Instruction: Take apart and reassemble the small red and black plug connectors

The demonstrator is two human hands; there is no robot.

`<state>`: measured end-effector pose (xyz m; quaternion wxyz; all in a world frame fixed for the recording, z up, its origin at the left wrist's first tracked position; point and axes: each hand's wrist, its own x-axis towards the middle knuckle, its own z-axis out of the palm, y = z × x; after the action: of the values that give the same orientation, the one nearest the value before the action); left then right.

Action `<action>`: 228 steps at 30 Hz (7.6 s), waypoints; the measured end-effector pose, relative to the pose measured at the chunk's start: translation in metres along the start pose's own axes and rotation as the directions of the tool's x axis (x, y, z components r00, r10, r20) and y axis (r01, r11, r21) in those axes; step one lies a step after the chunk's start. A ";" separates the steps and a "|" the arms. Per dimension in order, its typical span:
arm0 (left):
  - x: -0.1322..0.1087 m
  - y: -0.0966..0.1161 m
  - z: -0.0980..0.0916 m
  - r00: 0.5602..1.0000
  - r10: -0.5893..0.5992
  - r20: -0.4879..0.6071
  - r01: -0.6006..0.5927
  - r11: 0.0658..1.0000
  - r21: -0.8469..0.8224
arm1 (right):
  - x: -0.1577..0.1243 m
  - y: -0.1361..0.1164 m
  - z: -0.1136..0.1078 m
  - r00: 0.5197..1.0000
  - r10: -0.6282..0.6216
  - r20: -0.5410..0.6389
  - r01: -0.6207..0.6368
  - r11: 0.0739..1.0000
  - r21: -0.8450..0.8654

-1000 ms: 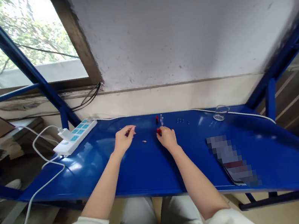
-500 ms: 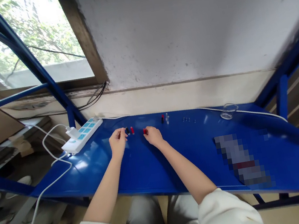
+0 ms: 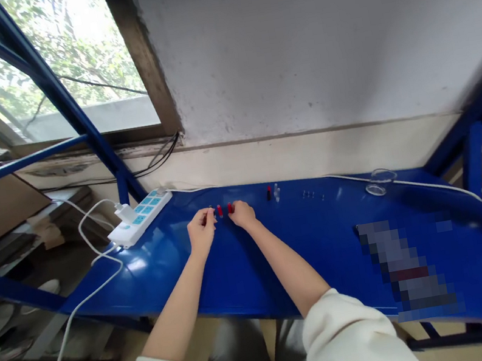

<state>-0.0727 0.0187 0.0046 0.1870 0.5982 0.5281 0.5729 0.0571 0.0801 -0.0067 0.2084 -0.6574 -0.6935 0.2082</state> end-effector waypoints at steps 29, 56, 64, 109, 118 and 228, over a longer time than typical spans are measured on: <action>-0.044 0.044 0.067 0.874 0.312 0.373 -0.381 0.916 0.125 | -0.062 0.065 -0.067 0.939 -0.013 -0.344 -0.039 0.989 -0.145; 0.010 0.029 0.143 0.866 0.122 0.485 -0.376 0.797 0.472 | -0.055 0.093 -0.047 0.976 0.098 -0.194 -0.136 0.971 -0.195; 0.002 0.023 0.130 0.941 0.041 0.337 -0.171 0.915 0.365 | -0.050 0.097 -0.043 0.976 0.122 -0.182 -0.160 0.964 -0.213; -0.018 0.027 0.075 0.873 -0.365 0.324 0.476 0.783 -0.401 | -0.058 0.075 -0.048 0.887 -0.101 -0.451 0.338 0.807 0.484; -0.015 0.026 0.073 0.910 -0.275 0.311 0.385 0.839 -0.385 | -0.055 0.077 -0.049 0.908 -0.184 -0.376 0.397 0.662 0.636; -0.025 0.035 0.070 0.980 -0.095 0.176 0.144 0.945 -0.292 | -0.049 0.071 -0.038 0.924 -0.229 -0.306 0.230 0.973 -0.033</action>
<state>0.0090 0.0113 0.0023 0.3528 0.5733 0.4525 0.5849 0.1394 0.0353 -0.0156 0.3382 -0.5958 -0.7242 0.0786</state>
